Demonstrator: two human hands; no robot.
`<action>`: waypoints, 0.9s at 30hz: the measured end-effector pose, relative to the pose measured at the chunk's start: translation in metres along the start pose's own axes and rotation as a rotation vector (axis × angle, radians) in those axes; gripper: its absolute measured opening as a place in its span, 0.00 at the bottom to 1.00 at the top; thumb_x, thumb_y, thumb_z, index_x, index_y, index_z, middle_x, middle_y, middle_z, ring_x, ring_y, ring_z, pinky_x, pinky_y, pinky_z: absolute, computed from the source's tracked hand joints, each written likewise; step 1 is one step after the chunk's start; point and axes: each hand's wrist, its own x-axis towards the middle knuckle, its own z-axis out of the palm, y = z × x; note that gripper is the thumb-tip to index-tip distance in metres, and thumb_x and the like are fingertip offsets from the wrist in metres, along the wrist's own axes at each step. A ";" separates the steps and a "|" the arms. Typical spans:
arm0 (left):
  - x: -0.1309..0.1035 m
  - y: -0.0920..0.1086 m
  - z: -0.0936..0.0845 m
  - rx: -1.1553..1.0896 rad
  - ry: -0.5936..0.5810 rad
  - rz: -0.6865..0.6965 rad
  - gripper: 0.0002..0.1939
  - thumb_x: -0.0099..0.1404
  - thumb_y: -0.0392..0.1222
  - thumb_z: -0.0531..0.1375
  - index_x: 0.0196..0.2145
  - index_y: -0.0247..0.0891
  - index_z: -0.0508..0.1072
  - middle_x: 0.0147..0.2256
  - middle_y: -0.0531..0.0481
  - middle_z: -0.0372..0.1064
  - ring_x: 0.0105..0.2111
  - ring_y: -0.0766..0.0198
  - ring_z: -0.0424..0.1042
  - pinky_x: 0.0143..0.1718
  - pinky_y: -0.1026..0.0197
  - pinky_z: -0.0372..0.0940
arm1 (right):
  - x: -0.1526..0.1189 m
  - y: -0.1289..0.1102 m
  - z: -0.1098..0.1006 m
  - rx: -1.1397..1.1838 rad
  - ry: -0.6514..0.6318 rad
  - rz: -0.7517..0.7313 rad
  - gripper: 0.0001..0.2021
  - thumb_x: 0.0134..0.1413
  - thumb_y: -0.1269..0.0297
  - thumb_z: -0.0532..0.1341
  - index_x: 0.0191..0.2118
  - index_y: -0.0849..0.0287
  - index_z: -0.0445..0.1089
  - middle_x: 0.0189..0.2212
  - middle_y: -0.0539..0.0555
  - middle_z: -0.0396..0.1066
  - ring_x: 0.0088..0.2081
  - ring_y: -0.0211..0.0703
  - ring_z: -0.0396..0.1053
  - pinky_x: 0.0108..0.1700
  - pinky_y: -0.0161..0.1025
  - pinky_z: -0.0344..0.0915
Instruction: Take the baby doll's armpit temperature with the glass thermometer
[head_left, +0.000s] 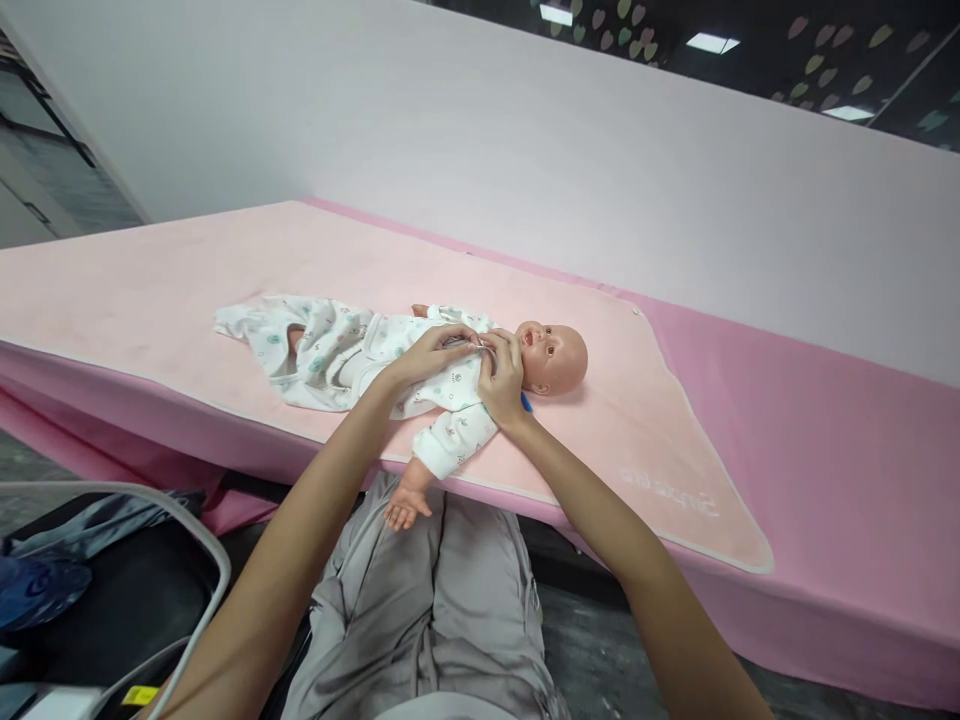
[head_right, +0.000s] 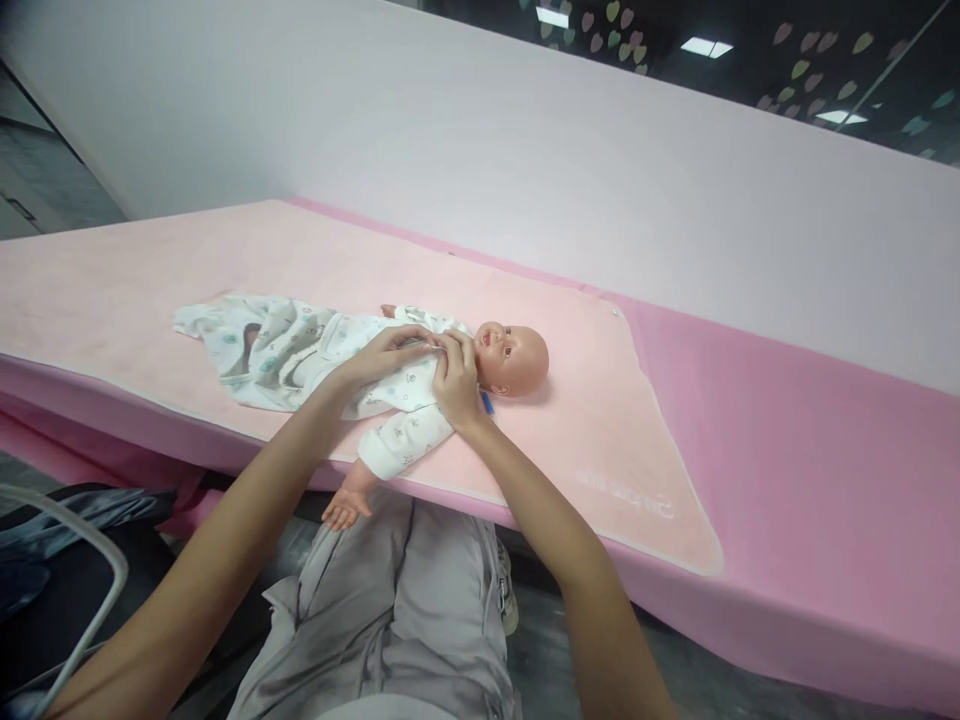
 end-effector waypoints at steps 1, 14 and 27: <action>0.000 -0.001 0.000 0.002 0.002 -0.001 0.13 0.60 0.47 0.58 0.37 0.36 0.72 0.40 0.46 0.71 0.43 0.57 0.68 0.48 0.57 0.61 | 0.000 0.000 0.000 0.004 -0.009 0.010 0.14 0.60 0.71 0.45 0.46 0.56 0.64 0.45 0.58 0.63 0.52 0.44 0.62 0.56 0.46 0.61; 0.000 -0.005 -0.001 -0.018 0.010 -0.033 0.15 0.59 0.49 0.58 0.37 0.35 0.72 0.37 0.46 0.70 0.40 0.59 0.68 0.43 0.58 0.62 | -0.001 -0.004 -0.001 -0.006 0.020 -0.021 0.13 0.62 0.69 0.45 0.43 0.56 0.65 0.41 0.57 0.67 0.47 0.42 0.65 0.53 0.44 0.63; 0.003 -0.010 0.001 -0.031 0.030 0.002 0.13 0.61 0.47 0.58 0.35 0.34 0.70 0.34 0.48 0.69 0.37 0.62 0.68 0.41 0.61 0.62 | -0.005 0.002 0.002 -0.026 0.074 -0.064 0.13 0.61 0.71 0.46 0.40 0.56 0.67 0.36 0.55 0.69 0.42 0.41 0.67 0.49 0.41 0.65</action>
